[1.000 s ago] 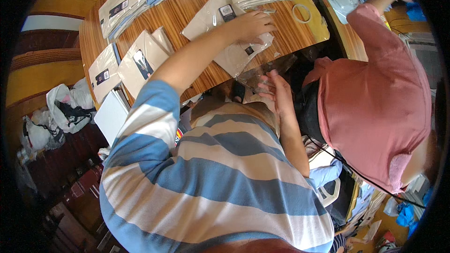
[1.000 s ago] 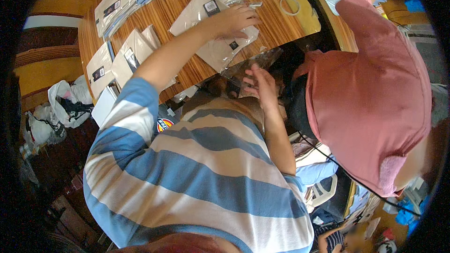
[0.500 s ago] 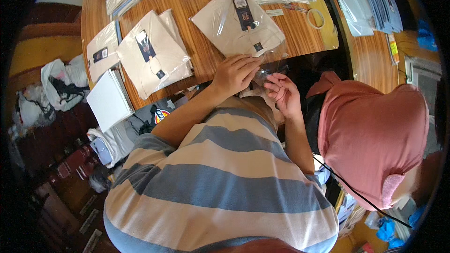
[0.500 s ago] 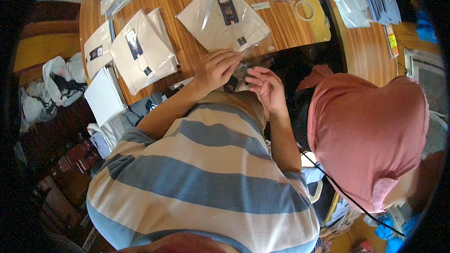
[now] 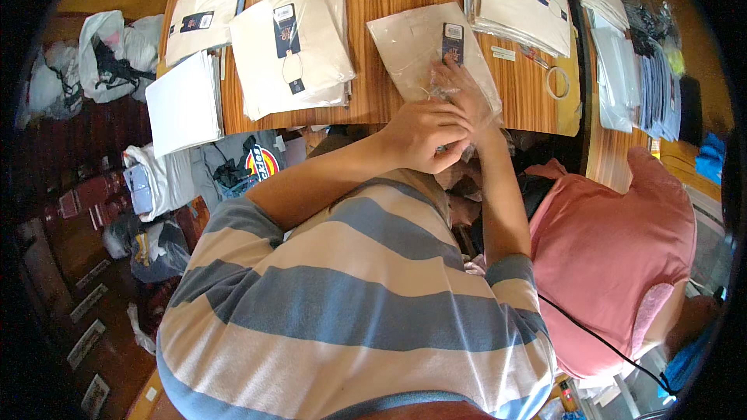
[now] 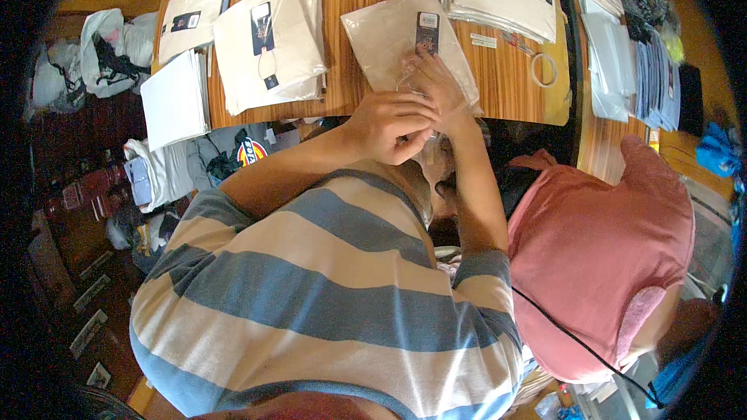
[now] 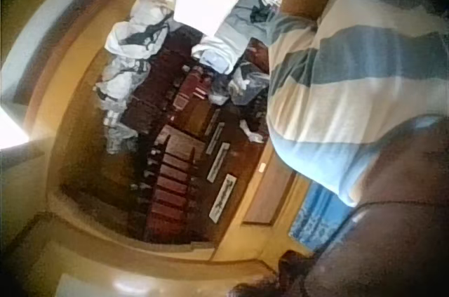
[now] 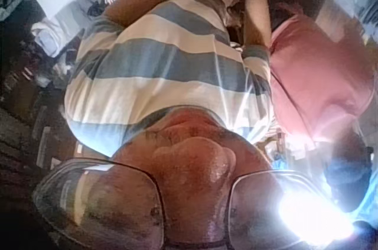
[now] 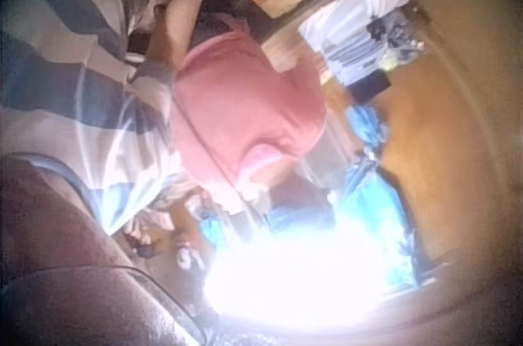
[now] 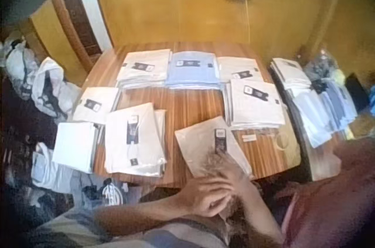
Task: The person packs folded t-shirts into plastic bags, secures stacks with rubber bands, and seals the bags with tape. They handle individual shirts and groups of shirts on a wooden table.
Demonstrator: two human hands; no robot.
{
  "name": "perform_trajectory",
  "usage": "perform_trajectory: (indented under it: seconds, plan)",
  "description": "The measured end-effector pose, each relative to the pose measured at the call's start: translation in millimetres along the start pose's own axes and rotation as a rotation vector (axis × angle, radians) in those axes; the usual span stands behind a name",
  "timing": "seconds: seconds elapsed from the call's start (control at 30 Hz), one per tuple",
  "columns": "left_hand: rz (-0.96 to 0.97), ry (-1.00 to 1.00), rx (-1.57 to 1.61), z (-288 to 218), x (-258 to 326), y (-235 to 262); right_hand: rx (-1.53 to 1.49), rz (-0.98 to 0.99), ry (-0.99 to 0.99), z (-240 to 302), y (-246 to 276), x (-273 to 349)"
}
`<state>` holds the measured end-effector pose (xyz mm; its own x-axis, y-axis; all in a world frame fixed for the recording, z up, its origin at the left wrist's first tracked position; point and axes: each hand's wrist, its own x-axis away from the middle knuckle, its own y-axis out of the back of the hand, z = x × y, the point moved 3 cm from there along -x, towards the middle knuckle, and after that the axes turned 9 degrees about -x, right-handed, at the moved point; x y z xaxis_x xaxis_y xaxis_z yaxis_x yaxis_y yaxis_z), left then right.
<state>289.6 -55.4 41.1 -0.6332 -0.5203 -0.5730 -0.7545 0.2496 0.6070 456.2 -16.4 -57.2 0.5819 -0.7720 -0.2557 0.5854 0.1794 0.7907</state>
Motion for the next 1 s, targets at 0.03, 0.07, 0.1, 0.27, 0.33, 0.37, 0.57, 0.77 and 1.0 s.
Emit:
perform_trajectory:
  seconds: [0.03, 0.07, 0.1, 0.27, 0.33, 0.37, 0.57, 0.77, 1.0]
  plan:
    - [0.103, -0.041, 0.052, -3.1, -3.9, 8.7, 0.032, 0.047, -0.056, -9.0, -8.2, -3.9]
    - [0.203, -0.082, 0.099, -3.8, -2.4, 16.8, 0.066, 0.094, -0.104, -8.3, -10.9, -12.6]
    - [0.128, -0.005, 0.065, 6.8, 9.1, 26.2, 0.075, 0.121, -0.119, -2.6, -13.6, -15.4]
    - [-0.134, 0.539, -0.408, 42.8, 110.6, 2.5, 0.149, 0.119, -0.141, 32.4, -22.2, -32.0]
    - [-0.299, 0.738, 0.217, 64.0, 133.3, -31.1, 0.147, 0.036, -0.075, 30.3, -30.4, -39.3]
    - [-0.377, 0.812, 0.545, 66.9, 128.9, -37.6, 0.083, 0.019, -0.063, 18.7, -39.0, -37.8]
    - [-0.397, 0.956, 0.523, 91.0, 122.9, -31.9, 0.178, -0.027, -0.109, 32.0, -39.0, -57.8]
    - [-0.344, 0.951, 0.8, 94.3, 123.6, -26.8, 0.194, 0.111, -0.172, 28.1, -36.5, -67.3]
    - [-0.29, 1.001, 0.937, 98.1, 126.9, -27.6, 0.207, 0.163, -0.212, 30.6, -38.9, -67.8]
